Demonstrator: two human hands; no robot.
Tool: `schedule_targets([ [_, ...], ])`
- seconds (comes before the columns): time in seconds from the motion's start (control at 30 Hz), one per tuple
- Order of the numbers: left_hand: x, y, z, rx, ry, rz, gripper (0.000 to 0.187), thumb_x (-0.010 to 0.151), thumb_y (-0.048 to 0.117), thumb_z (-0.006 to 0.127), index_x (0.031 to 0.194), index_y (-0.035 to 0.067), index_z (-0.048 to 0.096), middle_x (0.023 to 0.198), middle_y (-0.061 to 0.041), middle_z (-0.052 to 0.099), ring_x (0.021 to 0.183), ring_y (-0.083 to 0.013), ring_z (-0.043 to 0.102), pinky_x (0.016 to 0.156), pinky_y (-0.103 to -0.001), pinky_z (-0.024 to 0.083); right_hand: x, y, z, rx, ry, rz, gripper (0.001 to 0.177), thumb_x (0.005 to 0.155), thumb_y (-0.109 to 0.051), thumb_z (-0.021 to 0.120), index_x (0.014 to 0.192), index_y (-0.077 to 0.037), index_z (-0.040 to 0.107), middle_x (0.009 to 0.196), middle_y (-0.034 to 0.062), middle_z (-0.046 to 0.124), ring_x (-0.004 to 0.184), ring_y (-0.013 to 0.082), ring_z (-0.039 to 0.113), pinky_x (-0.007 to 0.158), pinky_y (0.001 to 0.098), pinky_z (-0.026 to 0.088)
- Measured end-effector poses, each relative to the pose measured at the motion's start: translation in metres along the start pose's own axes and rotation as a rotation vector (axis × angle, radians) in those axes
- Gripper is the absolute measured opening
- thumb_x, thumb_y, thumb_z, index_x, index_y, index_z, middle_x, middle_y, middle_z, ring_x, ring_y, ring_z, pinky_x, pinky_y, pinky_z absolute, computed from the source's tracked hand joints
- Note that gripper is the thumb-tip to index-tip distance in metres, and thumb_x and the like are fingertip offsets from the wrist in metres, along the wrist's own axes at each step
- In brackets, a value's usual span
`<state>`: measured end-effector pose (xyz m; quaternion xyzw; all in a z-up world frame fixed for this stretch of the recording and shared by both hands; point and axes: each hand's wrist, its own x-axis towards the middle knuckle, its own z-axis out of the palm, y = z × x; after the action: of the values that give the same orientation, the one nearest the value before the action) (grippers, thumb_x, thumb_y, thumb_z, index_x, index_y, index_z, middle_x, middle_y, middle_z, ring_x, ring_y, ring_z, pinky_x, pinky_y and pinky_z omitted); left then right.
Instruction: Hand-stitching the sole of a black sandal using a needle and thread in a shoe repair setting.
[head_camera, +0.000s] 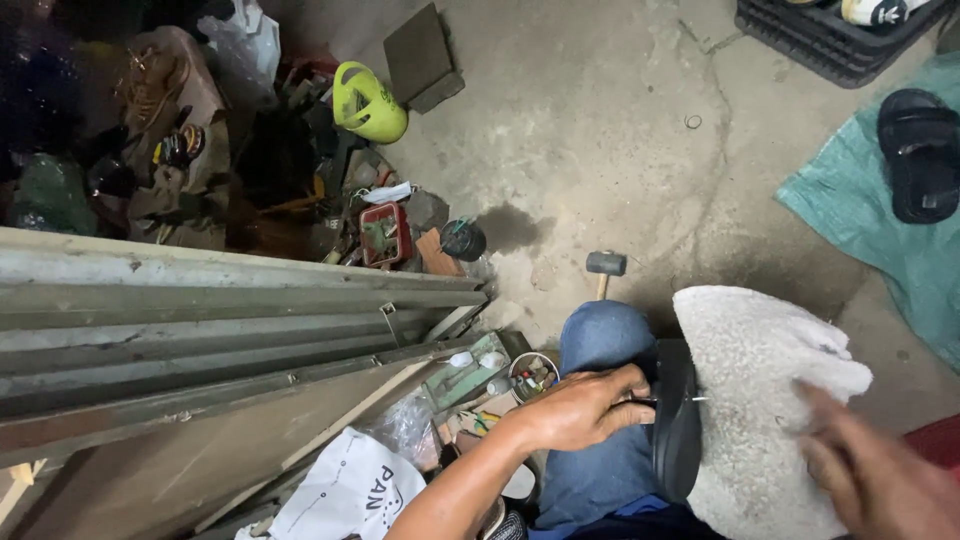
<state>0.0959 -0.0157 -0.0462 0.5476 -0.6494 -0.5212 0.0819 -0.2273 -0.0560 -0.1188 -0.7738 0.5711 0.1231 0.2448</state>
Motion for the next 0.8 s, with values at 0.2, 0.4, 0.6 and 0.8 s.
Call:
schedule_targets([
  [0.2, -0.002, 0.004, 0.006, 0.044, 0.090, 0.015, 0.032, 0.106, 0.040, 0.046, 0.111, 0.009, 0.049, 0.109, -0.014, 0.070, 0.094, -0.0424, 0.066, 0.073, -0.048, 0.046, 0.024, -0.020, -0.010, 0.026, 0.884, -0.525, 0.042, 0.088, -0.028, 0.080, 0.127, -0.014, 0.072, 0.135, 0.0255, 0.068, 0.128, 0.0421, 0.068, 0.118, 0.0541, 0.055],
  [0.4, -0.005, 0.006, 0.013, 0.118, 0.169, 0.003, 0.030, 0.107, 0.038, 0.043, 0.111, 0.009, 0.047, 0.112, -0.013, 0.068, 0.094, -0.0427, 0.065, 0.069, -0.051, 0.046, 0.006, -0.043, 0.004, 0.226, 0.514, -0.696, 0.025, 0.081, -0.032, 0.072, 0.104, -0.021, 0.075, 0.132, -0.0033, 0.068, 0.136, 0.0272, 0.056, 0.114, 0.0440, 0.047],
  [0.6, 0.001, 0.010, 0.015, 0.150, 0.165, -0.004, 0.031, 0.108, 0.038, 0.040, 0.109, 0.008, 0.048, 0.105, -0.013, 0.069, 0.086, -0.0414, 0.065, 0.065, -0.050, 0.045, 0.003, -0.045, 0.011, 0.535, 0.050, -0.268, 0.058, 0.084, -0.026, 0.065, 0.141, -0.030, 0.057, 0.155, -0.0081, 0.056, 0.143, 0.0132, 0.052, 0.112, 0.0376, 0.043],
  [0.8, -0.002, 0.006, 0.016, 0.133, 0.186, -0.006, 0.032, 0.107, 0.039, 0.042, 0.111, 0.008, 0.050, 0.112, -0.013, 0.070, 0.096, -0.0418, 0.067, 0.071, -0.050, 0.047, 0.010, -0.007, 0.065, 0.330, -0.148, -0.158, 0.038, 0.089, -0.044, 0.064, 0.126, -0.052, 0.071, 0.118, -0.0203, 0.078, 0.117, 0.0068, 0.069, 0.096, 0.0274, 0.057],
])
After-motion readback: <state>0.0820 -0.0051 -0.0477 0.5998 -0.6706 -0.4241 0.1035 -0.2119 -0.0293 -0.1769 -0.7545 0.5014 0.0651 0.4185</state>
